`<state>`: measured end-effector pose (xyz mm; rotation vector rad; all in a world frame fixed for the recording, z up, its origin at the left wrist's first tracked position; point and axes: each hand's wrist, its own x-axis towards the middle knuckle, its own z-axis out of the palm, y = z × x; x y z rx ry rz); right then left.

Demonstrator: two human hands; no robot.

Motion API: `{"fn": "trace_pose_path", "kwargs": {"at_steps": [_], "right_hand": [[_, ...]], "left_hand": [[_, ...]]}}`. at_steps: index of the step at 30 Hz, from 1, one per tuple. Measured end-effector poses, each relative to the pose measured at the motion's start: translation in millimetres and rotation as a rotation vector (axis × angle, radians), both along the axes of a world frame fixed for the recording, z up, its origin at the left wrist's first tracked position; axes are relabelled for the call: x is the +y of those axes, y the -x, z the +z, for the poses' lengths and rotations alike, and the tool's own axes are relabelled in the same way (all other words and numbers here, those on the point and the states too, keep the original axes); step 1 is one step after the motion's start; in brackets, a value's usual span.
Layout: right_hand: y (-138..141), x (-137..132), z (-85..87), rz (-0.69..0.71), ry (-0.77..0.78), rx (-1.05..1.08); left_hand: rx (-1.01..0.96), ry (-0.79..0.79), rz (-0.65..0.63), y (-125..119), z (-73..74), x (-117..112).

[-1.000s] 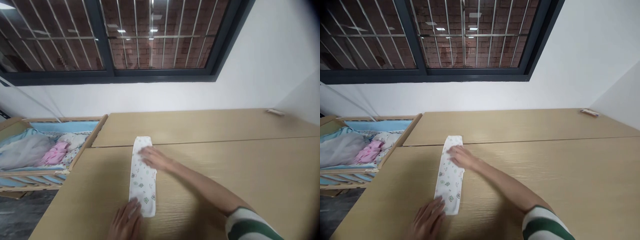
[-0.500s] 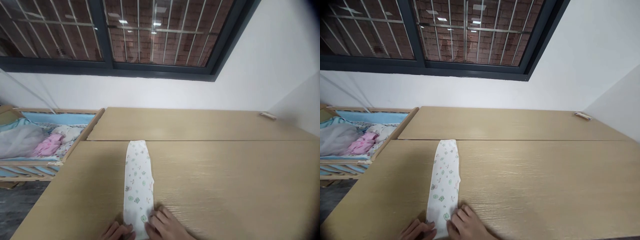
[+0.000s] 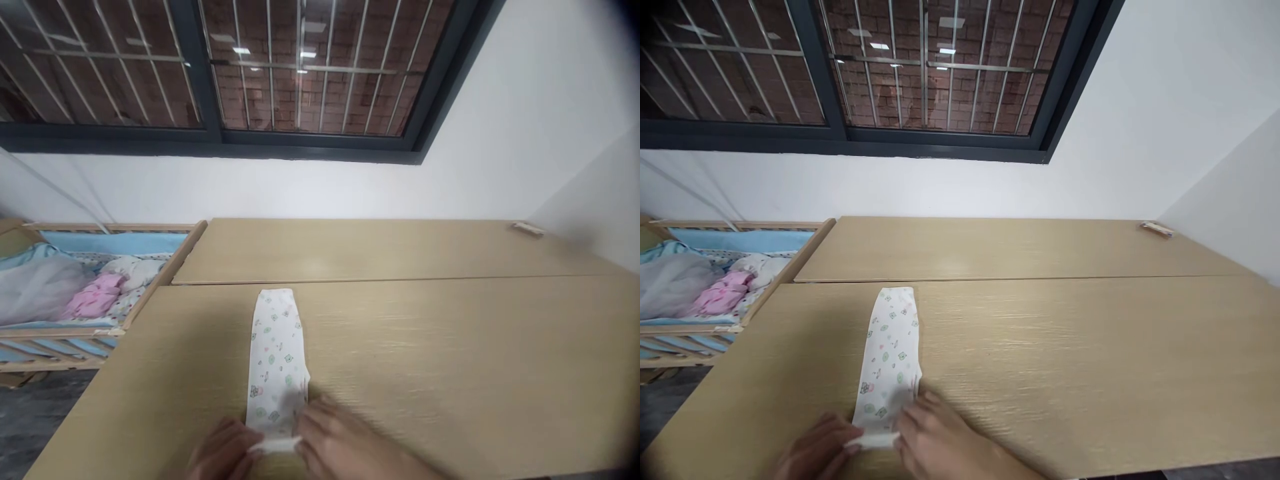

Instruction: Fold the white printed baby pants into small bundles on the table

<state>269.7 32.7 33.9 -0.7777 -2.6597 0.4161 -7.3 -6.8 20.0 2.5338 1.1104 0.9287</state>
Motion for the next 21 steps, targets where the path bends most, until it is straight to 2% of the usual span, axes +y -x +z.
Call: {"fn": "trace_pose_path", "kwargs": {"at_steps": [2, 3, 4, 6, 8, 10, 14, 18, 21], "right_hand": [[0, 26, 37.6, -0.027, 0.156, 0.017], [2, 40, 50.4, -0.053, 0.213, 0.045], [5, 56, 58.8, -0.067, 0.247, 0.074], [13, 89, 62.1, -0.097, 0.266, 0.138], [23, 123, 51.3, -0.135, 0.260, 0.199], [33, 157, 32.8, -0.203, 0.270, 0.252], [49, 210, -6.0, -0.417, 0.300, 0.271], [57, 236, -29.7, -0.491, 0.302, 0.234], [56, 237, -30.9, -0.508, 0.291, 0.223]], "left_hand": [[-0.064, 0.058, 0.106, 1, 6.4, 18], [-0.105, 0.070, 0.163, 1, 9.0, 30], [-0.136, 0.083, 0.210, 0, 11.6, 44], [-0.179, 0.091, 0.276, 0, 17.0, 80], [-0.151, 0.158, 0.326, -2, 21.7, 120], [-0.102, 0.233, 0.410, -4, 23.0, 159], [-0.062, 0.280, 0.505, -12, 12.1, 217], [0.000, 0.284, 0.535, -23, 0.8, 244], [0.056, 0.239, 0.584, -30, 0.9, 239]]}}
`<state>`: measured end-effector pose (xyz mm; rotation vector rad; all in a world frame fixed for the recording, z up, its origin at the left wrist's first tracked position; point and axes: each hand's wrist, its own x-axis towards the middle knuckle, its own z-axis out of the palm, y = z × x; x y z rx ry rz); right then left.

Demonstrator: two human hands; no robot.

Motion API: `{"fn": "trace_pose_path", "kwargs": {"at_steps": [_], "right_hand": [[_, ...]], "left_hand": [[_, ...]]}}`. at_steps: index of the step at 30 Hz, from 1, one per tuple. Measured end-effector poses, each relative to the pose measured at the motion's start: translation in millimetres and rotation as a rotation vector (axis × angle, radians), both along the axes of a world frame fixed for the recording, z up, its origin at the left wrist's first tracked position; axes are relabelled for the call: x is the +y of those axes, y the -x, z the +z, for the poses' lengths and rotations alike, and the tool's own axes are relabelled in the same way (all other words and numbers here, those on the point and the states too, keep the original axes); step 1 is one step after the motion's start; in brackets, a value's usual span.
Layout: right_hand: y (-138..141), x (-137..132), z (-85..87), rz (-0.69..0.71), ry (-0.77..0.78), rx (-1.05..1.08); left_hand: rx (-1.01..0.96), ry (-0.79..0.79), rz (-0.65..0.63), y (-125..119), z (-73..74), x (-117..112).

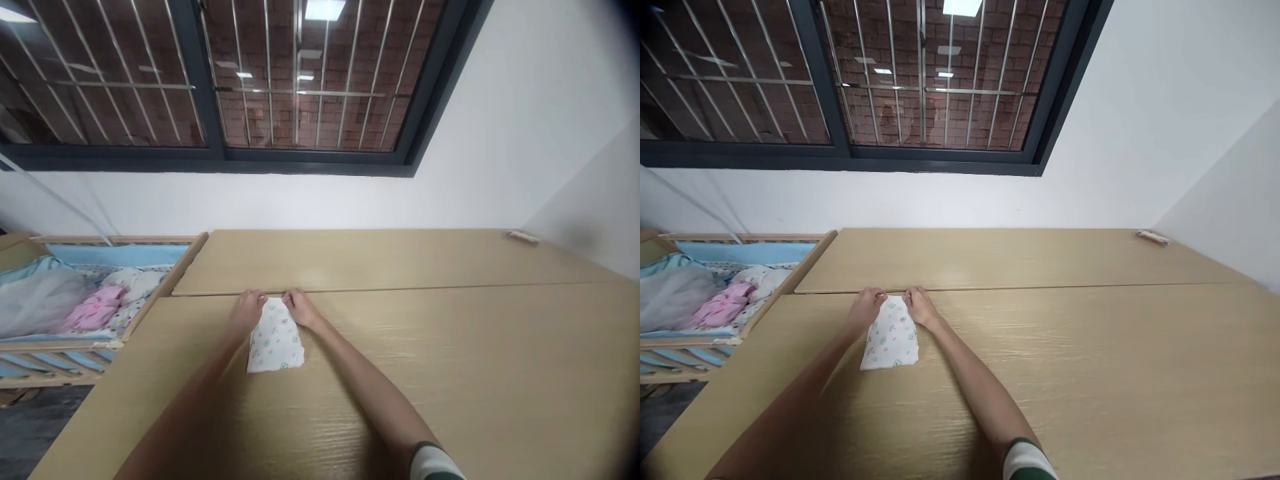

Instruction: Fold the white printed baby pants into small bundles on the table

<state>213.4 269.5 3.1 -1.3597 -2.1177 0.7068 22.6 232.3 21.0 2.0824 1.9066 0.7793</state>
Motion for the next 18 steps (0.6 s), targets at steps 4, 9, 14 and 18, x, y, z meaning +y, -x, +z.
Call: {"fn": "trace_pose_path", "kwargs": {"at_steps": [4, 9, 14, 18], "right_hand": [[-5, -27, 21.6, 0.086, -0.105, -0.070], [4, -92, 43.3, 0.656, -0.164, -0.173], [18, -112, 17.8, 0.893, -0.108, -0.218], [20, -76, -8.0, 0.808, -0.136, -0.312]], "left_hand": [[0.092, -0.050, 0.005, -15, -6.6, -58], [0.402, -0.185, -0.103, -37, -48.0, -159], [0.484, -0.194, -0.072, -45, -71.2, -192], [0.460, -0.237, -0.019, -44, -71.1, -188]]}}
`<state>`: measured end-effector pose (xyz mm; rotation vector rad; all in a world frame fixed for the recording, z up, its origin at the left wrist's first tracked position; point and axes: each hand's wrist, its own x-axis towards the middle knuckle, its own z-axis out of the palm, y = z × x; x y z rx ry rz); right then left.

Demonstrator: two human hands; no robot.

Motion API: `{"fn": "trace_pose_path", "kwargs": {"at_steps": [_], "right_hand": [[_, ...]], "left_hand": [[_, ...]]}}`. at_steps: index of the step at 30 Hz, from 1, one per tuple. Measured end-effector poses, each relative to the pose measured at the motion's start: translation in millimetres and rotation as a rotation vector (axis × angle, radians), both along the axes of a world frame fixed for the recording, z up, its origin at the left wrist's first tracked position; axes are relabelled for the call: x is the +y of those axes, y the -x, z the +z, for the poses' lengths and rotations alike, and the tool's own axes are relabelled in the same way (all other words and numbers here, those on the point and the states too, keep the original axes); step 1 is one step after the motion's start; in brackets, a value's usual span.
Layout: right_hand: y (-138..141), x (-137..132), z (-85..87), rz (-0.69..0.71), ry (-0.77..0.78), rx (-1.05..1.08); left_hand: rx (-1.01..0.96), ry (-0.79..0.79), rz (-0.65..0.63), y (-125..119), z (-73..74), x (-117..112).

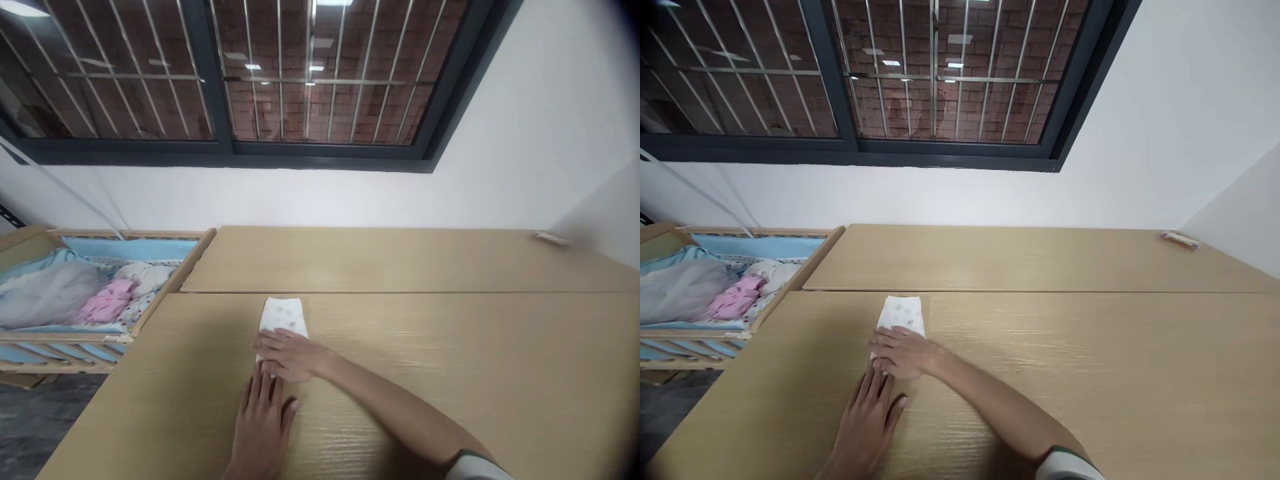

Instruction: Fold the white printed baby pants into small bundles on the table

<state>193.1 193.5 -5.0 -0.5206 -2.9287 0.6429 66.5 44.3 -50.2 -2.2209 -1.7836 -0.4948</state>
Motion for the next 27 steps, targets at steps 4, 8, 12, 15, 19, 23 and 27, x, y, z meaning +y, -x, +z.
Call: {"fn": "trace_pose_path", "kwargs": {"at_steps": [4, 8, 12, 15, 19, 23, 27], "right_hand": [[0, 50, -8.6, -0.100, -0.095, -0.033], [-2, 86, -8.9, -0.158, -0.130, -0.034], [-4, 100, -9.1, -0.217, -0.162, -0.021], [-10, 92, -1.5, -0.294, -0.162, 0.026], [-31, 57, 24.4, -0.423, -0.137, 0.168], [-58, 8, 47.1, -0.347, -0.065, 0.148], [-74, -28, 39.8, -0.230, -0.053, 0.044]], "left_hand": [[0.002, -0.043, 0.010, 2, -2.3, 2], [0.006, -0.030, 0.003, 2, -5.5, 1], [-0.007, -0.048, -0.014, 5, -7.4, 4], [-0.044, -0.050, -0.082, 18, -8.7, 14], [-0.210, 0.007, -0.255, 53, -9.5, 35], [-0.321, 0.072, -0.396, 78, -7.5, 52], [-0.432, 0.153, -0.353, 81, 1.1, 63]]}}
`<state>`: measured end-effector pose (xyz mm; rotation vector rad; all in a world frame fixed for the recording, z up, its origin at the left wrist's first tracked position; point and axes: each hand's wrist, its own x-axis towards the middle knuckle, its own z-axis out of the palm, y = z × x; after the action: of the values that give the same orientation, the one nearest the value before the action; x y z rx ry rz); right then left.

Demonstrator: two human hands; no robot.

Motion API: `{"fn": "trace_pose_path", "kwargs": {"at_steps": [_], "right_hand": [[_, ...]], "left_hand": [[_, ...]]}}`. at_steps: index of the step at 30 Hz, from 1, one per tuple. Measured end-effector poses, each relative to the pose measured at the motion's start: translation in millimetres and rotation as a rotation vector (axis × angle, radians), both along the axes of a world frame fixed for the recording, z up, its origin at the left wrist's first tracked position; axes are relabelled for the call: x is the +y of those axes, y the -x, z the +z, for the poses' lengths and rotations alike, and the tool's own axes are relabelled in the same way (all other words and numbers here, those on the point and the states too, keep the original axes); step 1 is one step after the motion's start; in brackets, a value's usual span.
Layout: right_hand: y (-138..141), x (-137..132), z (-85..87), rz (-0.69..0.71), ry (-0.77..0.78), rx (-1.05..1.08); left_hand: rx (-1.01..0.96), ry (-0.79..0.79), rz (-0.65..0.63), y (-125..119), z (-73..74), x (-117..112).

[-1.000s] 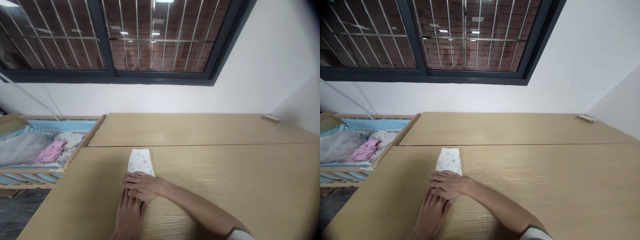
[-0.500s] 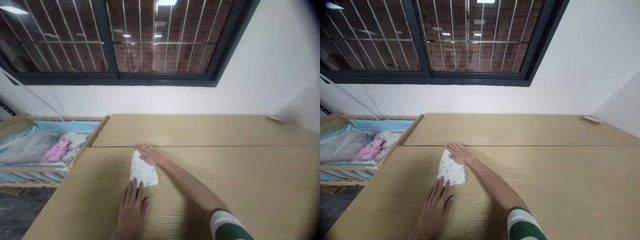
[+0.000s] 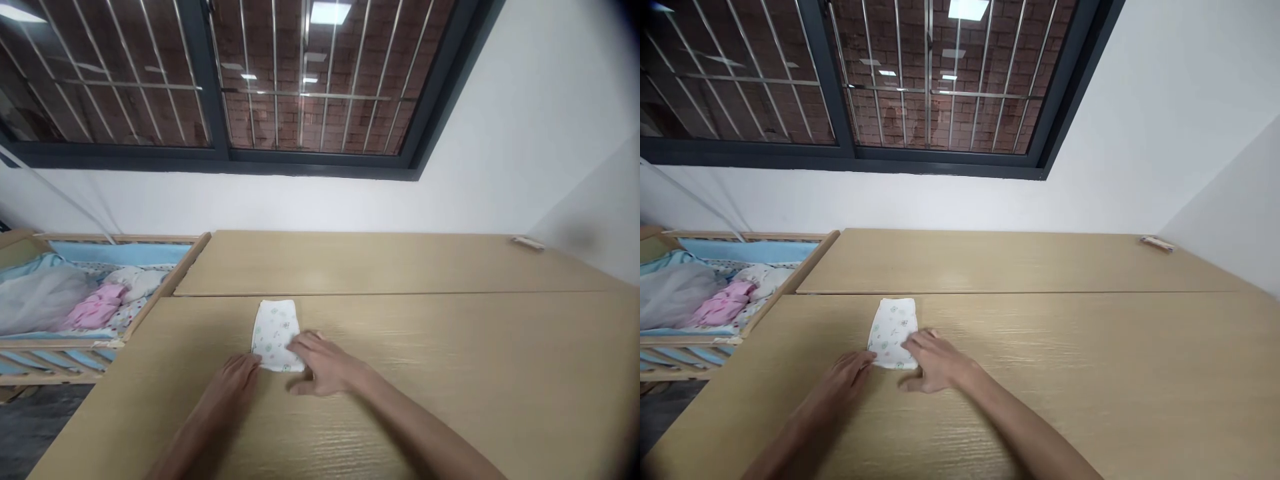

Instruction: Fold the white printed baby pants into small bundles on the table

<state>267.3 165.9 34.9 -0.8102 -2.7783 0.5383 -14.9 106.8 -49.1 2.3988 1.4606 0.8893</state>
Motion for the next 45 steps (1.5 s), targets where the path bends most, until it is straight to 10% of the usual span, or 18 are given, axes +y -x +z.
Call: {"fn": "trace_pose_path", "kwargs": {"at_steps": [13, 26, 31, 37, 45], "right_hand": [[19, 37, -9.8, -0.340, 0.180, 0.390], [48, 102, -58.4, -0.727, 0.142, 0.507], [51, 90, -43.3, -0.693, 0.001, 0.412], [70, 66, -32.3, -0.261, -0.245, 0.013], [55, 68, -50.3, -0.308, -0.184, -0.059]], "left_hand": [[-0.458, 0.310, 0.197, 12, 22.5, 54], [-0.411, 0.260, 0.470, -7, -5.0, 128], [-0.296, 0.074, 0.441, -18, -0.5, 118], [-0.050, -0.037, 0.138, -55, 2.3, 100], [0.117, -0.032, 0.146, -37, -19.8, 94]]}}
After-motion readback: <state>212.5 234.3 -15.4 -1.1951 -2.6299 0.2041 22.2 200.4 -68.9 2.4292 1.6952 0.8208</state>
